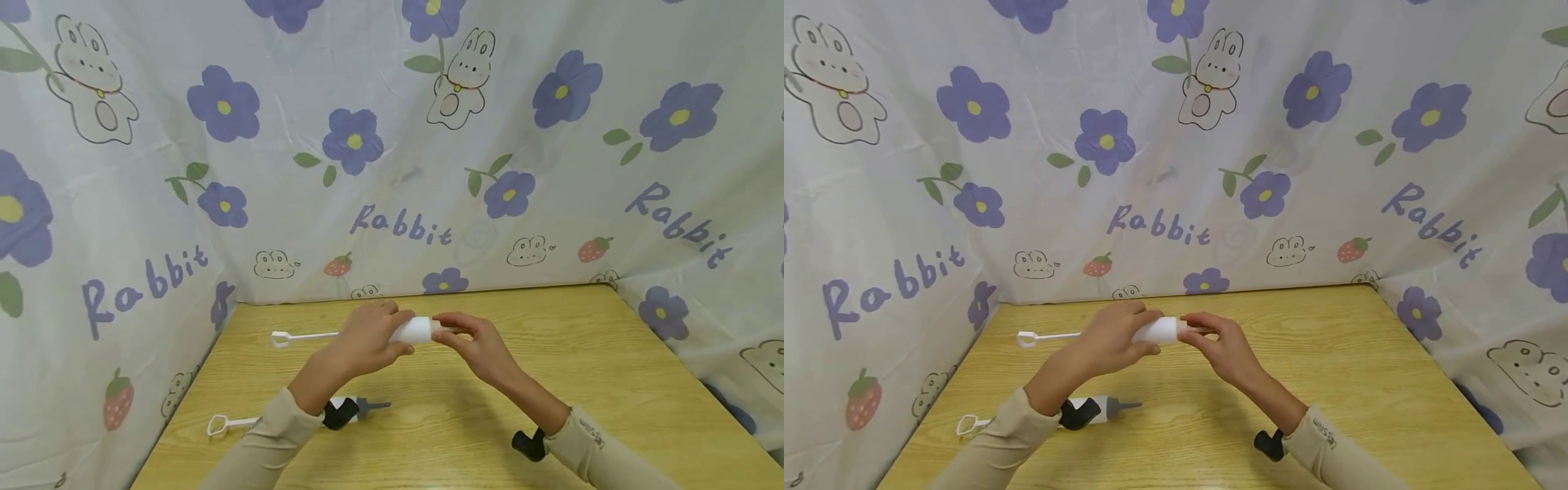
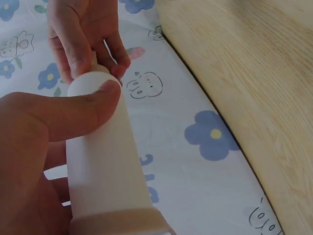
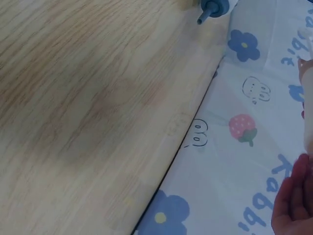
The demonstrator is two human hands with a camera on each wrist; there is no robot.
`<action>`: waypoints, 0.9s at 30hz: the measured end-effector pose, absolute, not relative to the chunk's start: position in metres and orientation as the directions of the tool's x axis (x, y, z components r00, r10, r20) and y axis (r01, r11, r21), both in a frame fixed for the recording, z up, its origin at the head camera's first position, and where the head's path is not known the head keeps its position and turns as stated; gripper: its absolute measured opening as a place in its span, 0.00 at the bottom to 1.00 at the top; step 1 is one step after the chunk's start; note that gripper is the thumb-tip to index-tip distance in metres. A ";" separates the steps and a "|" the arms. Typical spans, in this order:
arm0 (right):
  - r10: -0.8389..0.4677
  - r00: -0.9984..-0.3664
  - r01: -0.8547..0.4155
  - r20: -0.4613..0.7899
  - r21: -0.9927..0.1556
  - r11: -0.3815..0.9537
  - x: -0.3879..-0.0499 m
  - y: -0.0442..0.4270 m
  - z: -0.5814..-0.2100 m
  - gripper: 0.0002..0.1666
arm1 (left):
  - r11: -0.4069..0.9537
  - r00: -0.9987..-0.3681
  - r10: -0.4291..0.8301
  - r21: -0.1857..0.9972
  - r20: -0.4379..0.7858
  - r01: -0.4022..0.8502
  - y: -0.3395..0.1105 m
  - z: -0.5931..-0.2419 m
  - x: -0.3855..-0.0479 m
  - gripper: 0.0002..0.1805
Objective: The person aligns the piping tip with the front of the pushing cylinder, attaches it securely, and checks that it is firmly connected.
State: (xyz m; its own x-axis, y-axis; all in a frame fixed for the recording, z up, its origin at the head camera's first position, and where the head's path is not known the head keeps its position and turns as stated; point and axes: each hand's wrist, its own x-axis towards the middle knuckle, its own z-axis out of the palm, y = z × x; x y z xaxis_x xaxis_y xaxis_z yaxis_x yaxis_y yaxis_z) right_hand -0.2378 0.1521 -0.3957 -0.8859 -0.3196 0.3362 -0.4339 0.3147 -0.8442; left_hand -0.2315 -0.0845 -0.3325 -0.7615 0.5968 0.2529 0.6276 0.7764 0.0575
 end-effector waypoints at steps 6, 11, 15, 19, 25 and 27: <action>-0.351 -0.913 -0.342 0.210 -0.862 0.373 -0.243 0.154 -0.388 0.28 | 0.761 -0.744 0.609 0.061 0.275 0.646 -0.085 -0.335 -0.231 0.29; -0.413 -0.885 -0.359 0.213 -0.878 0.317 -0.243 0.158 -0.383 0.25 | 0.767 -0.749 0.598 0.068 0.283 0.638 -0.087 -0.336 -0.234 0.29; -0.448 -0.872 -0.352 0.196 -0.887 0.297 -0.244 0.160 -0.384 0.23 | 0.763 -0.747 0.603 0.073 0.280 0.643 -0.087 -0.336 -0.235 0.28; -0.418 -0.891 -0.349 0.177 -0.856 0.382 -0.244 0.161 -0.385 0.21 | 0.755 -0.746 0.610 0.092 0.266 0.649 -0.085 -0.337 -0.235 0.29; -0.451 -0.876 -0.331 0.169 -0.891 0.309 -0.243 0.162 -0.385 0.23 | 0.761 -0.757 0.601 0.104 0.256 0.640 -0.085 -0.337 -0.235 0.30; -0.463 -0.870 -0.322 0.168 -0.905 0.277 -0.243 0.162 -0.385 0.25 | 0.765 -0.760 0.599 0.100 0.254 0.636 -0.085 -0.337 -0.235 0.30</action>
